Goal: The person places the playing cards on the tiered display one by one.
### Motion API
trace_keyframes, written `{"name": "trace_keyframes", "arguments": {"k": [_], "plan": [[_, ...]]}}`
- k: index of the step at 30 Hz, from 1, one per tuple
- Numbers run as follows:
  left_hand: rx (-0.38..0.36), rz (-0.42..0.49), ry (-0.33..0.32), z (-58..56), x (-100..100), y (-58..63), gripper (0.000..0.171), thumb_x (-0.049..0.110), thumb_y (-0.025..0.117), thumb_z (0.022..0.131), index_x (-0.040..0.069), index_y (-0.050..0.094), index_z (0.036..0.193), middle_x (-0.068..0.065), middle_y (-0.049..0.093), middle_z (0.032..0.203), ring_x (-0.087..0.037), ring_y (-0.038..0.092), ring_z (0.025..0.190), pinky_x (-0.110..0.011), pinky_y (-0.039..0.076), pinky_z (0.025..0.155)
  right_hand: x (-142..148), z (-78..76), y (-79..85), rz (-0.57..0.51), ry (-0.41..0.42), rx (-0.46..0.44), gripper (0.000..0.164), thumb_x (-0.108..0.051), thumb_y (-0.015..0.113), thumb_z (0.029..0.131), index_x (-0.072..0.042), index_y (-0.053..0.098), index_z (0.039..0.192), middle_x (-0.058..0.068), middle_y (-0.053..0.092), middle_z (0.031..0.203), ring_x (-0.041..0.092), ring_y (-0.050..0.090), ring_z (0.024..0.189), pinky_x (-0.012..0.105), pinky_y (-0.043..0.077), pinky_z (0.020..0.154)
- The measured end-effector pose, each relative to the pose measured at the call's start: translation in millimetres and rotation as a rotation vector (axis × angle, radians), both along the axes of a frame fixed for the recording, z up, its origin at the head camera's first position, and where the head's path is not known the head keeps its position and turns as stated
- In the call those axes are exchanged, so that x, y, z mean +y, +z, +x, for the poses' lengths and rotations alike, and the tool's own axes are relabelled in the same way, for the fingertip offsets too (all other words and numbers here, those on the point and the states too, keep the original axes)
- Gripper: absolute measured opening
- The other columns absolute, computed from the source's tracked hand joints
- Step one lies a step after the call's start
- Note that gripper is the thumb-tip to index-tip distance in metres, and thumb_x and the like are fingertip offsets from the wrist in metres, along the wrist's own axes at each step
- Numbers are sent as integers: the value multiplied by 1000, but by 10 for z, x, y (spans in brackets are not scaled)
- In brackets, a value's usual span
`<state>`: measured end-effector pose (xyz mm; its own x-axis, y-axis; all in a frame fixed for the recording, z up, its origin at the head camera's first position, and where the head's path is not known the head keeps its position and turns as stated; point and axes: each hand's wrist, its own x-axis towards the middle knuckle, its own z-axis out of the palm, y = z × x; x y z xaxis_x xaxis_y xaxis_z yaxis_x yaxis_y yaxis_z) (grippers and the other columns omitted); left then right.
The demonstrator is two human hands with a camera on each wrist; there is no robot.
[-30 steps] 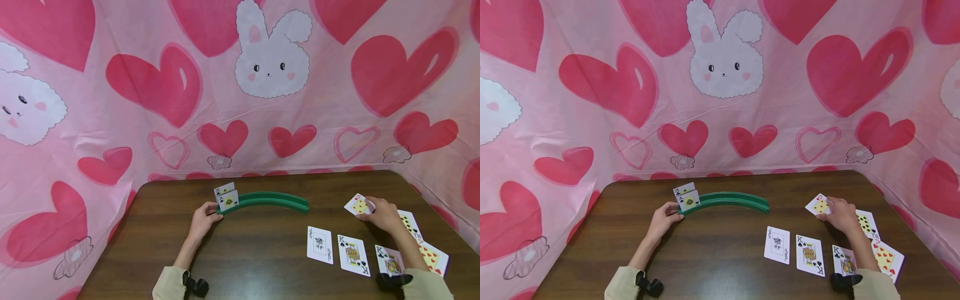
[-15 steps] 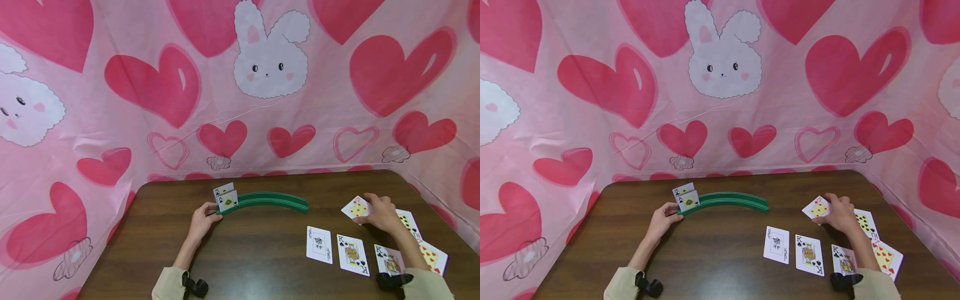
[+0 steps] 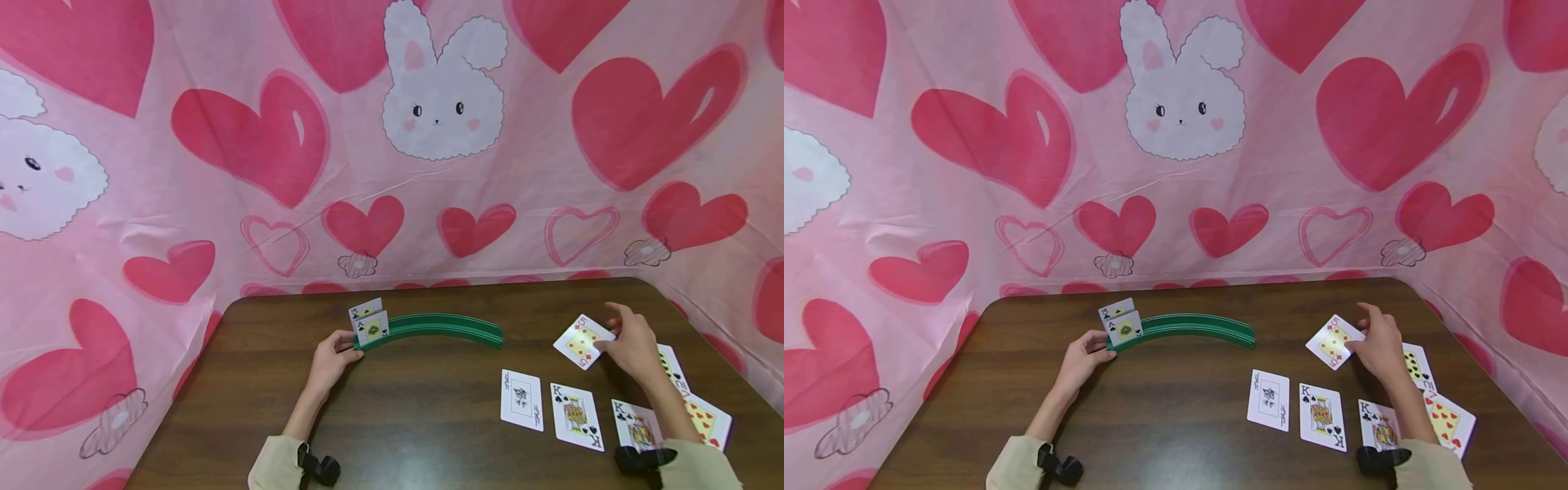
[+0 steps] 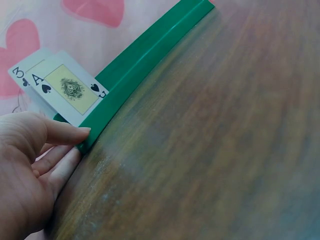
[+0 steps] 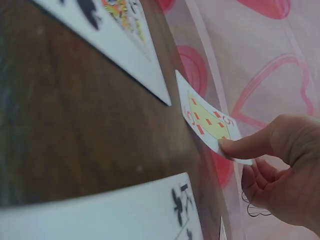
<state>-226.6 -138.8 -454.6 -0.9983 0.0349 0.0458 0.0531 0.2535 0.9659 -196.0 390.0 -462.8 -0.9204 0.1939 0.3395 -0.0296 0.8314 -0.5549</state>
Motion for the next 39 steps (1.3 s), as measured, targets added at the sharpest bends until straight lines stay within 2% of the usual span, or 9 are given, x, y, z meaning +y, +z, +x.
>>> {"name": "trace_keyframes", "arguments": {"k": [3,6,9,12,18,24,33,35,39], "plan": [[0,1,5,6,4,17,27,-7,72,89,-10,67,115,-26,70,114,-34,66,106,-26,49,81,-8,17,36,-34,-15,10,63,8,78,80,16,47,133,33,64,97,41,60,84,41,45,68],[-1,1,8,-22,0,-14,27,-7,71,89,-10,67,115,-26,70,114,-35,65,106,-26,49,80,-5,29,67,-73,-25,16,53,5,77,85,15,52,130,31,68,95,21,63,77,26,44,60],[-9,2,18,-100,-15,-129,28,-7,72,89,-10,67,116,-26,70,115,-34,65,106,-26,48,80,-2,36,99,-110,-34,27,45,0,76,89,14,56,127,28,70,94,-2,55,71,19,43,56],[-9,-8,31,-188,-49,-284,29,-6,73,89,-8,67,118,-24,70,116,-33,65,107,-25,48,80,-4,40,130,-140,-44,34,37,-6,75,94,13,60,121,24,70,91,-10,47,69,18,42,57],[-3,-14,40,-259,-87,-417,32,-2,76,88,-5,68,119,-20,71,116,-30,65,107,-28,49,81,-34,49,188,-140,-50,54,29,-12,71,98,13,66,112,19,70,89,-6,48,68,19,40,58],[0,-10,35,-247,-86,-404,32,-1,76,87,-5,68,119,-21,71,116,-30,65,107,-29,49,81,-58,61,220,-127,-48,92,24,-7,66,99,10,68,116,17,66,88,1,46,69,21,37,61],[3,-2,21,-244,-86,-404,30,-1,75,88,-4,69,117,-18,71,116,-28,66,105,-27,49,83,-93,61,234,-91,-4,51,25,-2,66,96,7,69,120,32,68,108,17,53,83,29,38,69],[-2,0,14,-207,-66,-334,29,-3,74,89,-5,68,117,-20,71,116,-30,66,105,-28,49,83,-100,53,232,-79,6,45,24,-1,69,94,7,70,117,31,69,105,19,55,81,29,38,67],[-4,-6,9,-203,-69,-329,29,-3,73,90,-7,67,118,-23,70,118,-32,65,108,-29,49,85,-111,33,208,-43,20,51,23,0,74,89,8,71,110,28,71,94,22,59,76,32,39,65]]}}
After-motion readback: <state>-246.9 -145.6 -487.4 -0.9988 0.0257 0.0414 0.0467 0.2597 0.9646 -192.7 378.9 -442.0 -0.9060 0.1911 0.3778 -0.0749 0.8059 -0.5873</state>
